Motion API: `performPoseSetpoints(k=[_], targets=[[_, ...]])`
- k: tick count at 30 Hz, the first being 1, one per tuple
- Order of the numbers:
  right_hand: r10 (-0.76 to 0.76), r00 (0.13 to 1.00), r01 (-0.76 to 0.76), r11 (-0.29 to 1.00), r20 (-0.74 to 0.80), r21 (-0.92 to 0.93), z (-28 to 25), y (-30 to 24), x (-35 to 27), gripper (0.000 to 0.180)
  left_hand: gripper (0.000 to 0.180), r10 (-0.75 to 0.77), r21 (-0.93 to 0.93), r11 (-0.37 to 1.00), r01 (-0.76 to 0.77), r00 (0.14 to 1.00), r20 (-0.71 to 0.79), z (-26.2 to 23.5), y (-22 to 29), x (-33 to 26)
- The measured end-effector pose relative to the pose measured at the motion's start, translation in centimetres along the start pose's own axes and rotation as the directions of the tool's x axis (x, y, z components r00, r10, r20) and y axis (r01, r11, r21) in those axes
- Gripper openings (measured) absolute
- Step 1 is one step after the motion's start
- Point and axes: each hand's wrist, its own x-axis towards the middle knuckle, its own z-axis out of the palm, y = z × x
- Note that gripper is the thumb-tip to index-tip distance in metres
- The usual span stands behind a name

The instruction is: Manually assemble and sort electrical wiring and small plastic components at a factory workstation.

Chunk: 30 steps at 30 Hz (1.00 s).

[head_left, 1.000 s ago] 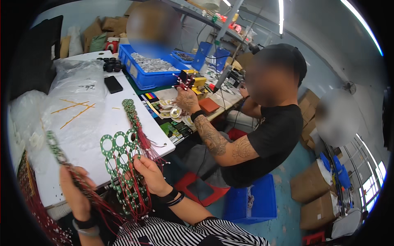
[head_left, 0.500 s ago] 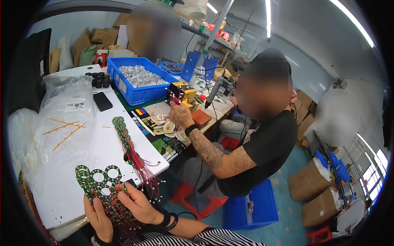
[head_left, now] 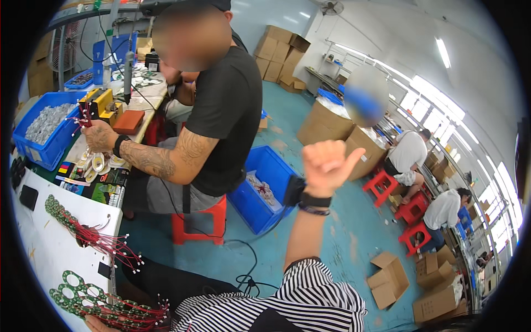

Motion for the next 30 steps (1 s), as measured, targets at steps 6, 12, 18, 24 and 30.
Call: performPoseSetpoints(k=[6,12,18,24,30], targets=[[0.373,0.928,-0.307,0.798,0.024,-0.518,1.6,7.0,-7.7,0.052,0.029,0.033,-0.064,0.997,-0.032,0.999,0.015,0.0,0.9,-1.1],[0.776,0.402,-0.457,0.631,0.486,-0.627,10.6,22.3,-19.7,0.038,0.035,-0.113,-0.060,0.991,0.118,0.991,0.074,0.2,1.2,-1.9],[0.657,0.380,-0.523,0.733,0.651,-0.434,13.5,26.1,-22.8,0.031,0.050,-0.018,-0.464,0.886,-0.012,0.998,-0.060,-1.3,-1.7,-3.2],[0.650,0.359,-0.691,0.668,0.670,-0.278,14.6,27.9,-23.3,0.032,0.049,-0.164,-0.540,0.841,0.038,0.968,-0.189,-0.8,-1.7,-2.6],[0.849,0.161,-0.953,0.266,0.504,-0.144,13.5,29.5,-24.2,0.030,0.047,-0.230,-0.686,0.720,0.106,0.969,-0.091,-1.1,-1.1,-1.2]])
